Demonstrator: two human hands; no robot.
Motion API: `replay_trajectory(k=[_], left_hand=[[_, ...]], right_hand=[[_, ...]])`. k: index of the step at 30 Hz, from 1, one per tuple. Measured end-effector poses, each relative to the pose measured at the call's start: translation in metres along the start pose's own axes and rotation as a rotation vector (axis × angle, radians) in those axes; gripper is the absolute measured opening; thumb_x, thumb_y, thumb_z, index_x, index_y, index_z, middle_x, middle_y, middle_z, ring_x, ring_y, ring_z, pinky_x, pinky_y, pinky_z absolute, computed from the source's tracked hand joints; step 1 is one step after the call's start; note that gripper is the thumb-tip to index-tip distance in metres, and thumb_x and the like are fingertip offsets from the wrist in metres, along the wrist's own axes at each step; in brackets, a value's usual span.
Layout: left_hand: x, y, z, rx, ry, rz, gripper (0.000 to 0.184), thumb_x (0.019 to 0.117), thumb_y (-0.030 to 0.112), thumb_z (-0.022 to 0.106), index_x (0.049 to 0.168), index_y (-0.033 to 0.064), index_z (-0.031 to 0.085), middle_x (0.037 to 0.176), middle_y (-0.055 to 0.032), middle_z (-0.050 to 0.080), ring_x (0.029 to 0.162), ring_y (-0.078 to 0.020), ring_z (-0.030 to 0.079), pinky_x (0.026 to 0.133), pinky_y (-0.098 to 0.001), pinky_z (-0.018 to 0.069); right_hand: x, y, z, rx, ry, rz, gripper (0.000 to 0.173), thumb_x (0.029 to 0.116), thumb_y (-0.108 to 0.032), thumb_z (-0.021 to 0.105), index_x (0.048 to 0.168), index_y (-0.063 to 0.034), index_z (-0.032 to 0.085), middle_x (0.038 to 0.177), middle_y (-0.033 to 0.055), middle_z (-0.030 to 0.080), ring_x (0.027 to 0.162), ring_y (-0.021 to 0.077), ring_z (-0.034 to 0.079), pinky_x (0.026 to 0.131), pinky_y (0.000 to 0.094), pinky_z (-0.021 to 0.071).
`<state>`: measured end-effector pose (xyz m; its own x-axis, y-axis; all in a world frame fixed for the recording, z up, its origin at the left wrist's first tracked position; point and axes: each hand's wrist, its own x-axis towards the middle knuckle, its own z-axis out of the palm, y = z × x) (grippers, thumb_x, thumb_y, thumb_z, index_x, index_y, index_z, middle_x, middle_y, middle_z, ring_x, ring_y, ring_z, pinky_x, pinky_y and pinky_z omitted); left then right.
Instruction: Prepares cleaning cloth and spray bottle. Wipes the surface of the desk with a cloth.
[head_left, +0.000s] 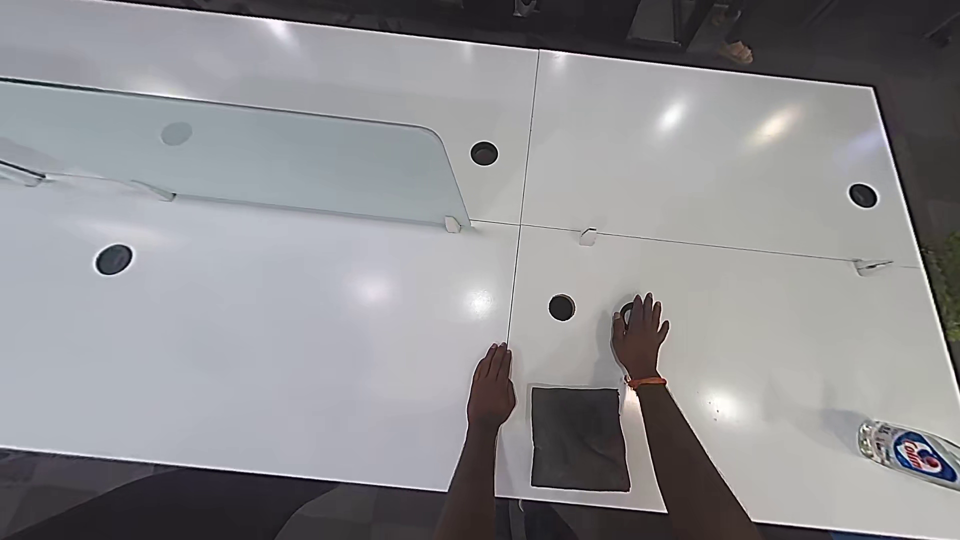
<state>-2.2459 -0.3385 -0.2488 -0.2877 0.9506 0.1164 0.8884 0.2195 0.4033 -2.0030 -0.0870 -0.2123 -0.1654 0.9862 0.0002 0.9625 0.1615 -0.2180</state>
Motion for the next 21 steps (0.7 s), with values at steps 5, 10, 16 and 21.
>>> replay_trajectory(k=[5, 10, 16, 21], left_hand=[[-0.001, 0.001, 0.0, -0.018, 0.002, -0.002, 0.055, 0.0932, 0.012, 0.039, 0.145, 0.0068, 0.055, 0.156, -0.0067, 0.049, 0.148, -0.0276, 0.04, 0.119, -0.0453, 0.0352], [-0.001, 0.002, 0.0, -0.015, 0.007, -0.006, 0.054, 0.0932, 0.012, 0.04, 0.145, 0.0071, 0.055, 0.155, -0.006, 0.05, 0.148, -0.027, 0.041, 0.119, -0.0452, 0.036], [-0.001, 0.001, 0.0, -0.025, 0.019, 0.001, 0.053, 0.0948, 0.013, 0.038, 0.144, 0.0067, 0.056, 0.155, -0.0066, 0.05, 0.148, -0.0267, 0.041, 0.119, -0.0445, 0.0355], [0.0, 0.0, 0.0, -0.035, 0.001, 0.001, 0.054, 0.0956, 0.015, 0.036, 0.145, 0.0067, 0.055, 0.156, -0.0063, 0.049, 0.149, -0.0269, 0.04, 0.12, -0.0444, 0.0347]], right_hand=[[-0.007, -0.061, 0.023, 0.026, -0.025, -0.208, 0.074, 0.1017, -0.054, 0.038, 0.158, -0.0066, 0.038, 0.166, 0.0151, 0.031, 0.156, 0.0372, 0.023, 0.122, 0.0667, 0.0186], [-0.02, -0.137, 0.046, -0.054, -0.126, -0.304, 0.094, 0.0966, -0.074, 0.028, 0.161, -0.0063, 0.029, 0.17, 0.0118, 0.022, 0.158, 0.0358, 0.014, 0.12, 0.0737, 0.0077], [-0.019, -0.139, 0.044, -0.079, -0.171, -0.304, 0.101, 0.0942, -0.079, 0.023, 0.162, -0.0051, 0.026, 0.172, 0.0131, 0.017, 0.159, 0.0351, 0.011, 0.119, 0.0744, 0.0038], [-0.075, -0.127, 0.001, 0.123, -0.057, -0.425, 0.087, 0.0986, -0.066, 0.033, 0.16, -0.0053, 0.033, 0.167, 0.0167, 0.03, 0.157, 0.0361, 0.021, 0.119, 0.0754, 0.0095]])
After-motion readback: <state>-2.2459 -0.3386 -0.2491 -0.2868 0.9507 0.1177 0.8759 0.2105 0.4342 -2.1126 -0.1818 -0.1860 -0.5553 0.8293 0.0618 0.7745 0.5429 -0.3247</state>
